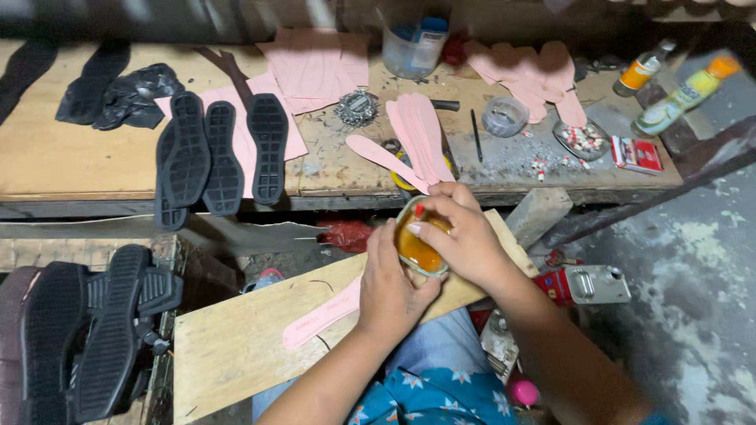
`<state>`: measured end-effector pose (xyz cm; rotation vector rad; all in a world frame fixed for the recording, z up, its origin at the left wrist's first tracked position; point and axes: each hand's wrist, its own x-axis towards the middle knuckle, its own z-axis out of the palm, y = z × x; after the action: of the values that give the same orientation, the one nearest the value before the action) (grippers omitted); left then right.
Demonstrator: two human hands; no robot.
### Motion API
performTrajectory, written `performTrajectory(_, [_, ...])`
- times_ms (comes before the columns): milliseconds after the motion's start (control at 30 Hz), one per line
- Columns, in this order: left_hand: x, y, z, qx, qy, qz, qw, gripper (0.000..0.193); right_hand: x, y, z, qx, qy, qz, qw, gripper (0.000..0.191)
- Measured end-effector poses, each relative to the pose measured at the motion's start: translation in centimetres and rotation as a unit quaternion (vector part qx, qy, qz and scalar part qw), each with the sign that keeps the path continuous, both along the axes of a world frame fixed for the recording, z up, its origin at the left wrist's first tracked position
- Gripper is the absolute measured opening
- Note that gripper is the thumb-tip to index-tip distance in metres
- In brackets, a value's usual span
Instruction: The person pours a liquid from a metal tin into a small container, then uses a brush to apply the liquid onto pink shoe insoles placed on a wooden board. They handle several insoles one at a time, applying the liquid to each and placing them on a nearby table.
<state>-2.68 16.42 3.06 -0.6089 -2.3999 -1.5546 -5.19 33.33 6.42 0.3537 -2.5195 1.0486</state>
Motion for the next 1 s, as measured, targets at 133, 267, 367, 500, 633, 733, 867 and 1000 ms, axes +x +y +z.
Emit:
performTrajectory(133, [0.5, 2.6, -0.9, -0.047, -0.050, -0.053, 0.996, 0.095, 2.2, 4.8, -3.4, -0.069, -0.026, -0.019, 0.997, 0.023])
performTrajectory(267, [0.9, 4.3, -1.5, -0.121, -0.121, -0.076, 0.982, 0.095, 3.6, 6.7, -6.1, -0.177, -0.097, -0.077, 0.976, 0.019])
performTrajectory(367, [1.1, 5.3, -1.8, -0.117, -0.064, -0.054, 0.990, 0.102, 4.3, 6.6, -6.9, -0.216, -0.090, -0.058, 0.971, 0.019])
performTrajectory(500, [0.6, 6.7, -2.0, -0.123, -0.050, -0.039, 0.990, 0.111, 5.2, 6.5, -6.2, -0.040, 0.018, -0.052, 0.998, 0.019])
performTrajectory(633, [-0.4, 7.7, -2.1, -0.165, -0.152, -0.045, 0.973, 0.099, 6.0, 6.8, -5.5, -0.013, -0.016, -0.068, 0.997, 0.018])
performTrajectory(733, [-0.5, 8.2, -2.2, -0.192, -0.155, -0.050, 0.968, 0.101, 7.1, 6.7, -5.7, -0.030, -0.010, -0.075, 0.997, 0.016])
performTrajectory(867, [-0.7, 8.4, -2.4, -0.197, -0.128, -0.055, 0.970, 0.104, 7.9, 6.5, -6.0, 0.015, 0.040, -0.103, 0.994, 0.016])
performTrajectory(1000, [-0.8, 8.5, -2.7, -0.206, -0.135, -0.055, 0.968, 0.104, 8.2, 6.0, -5.8, -0.018, 0.050, -0.106, 0.993, 0.016])
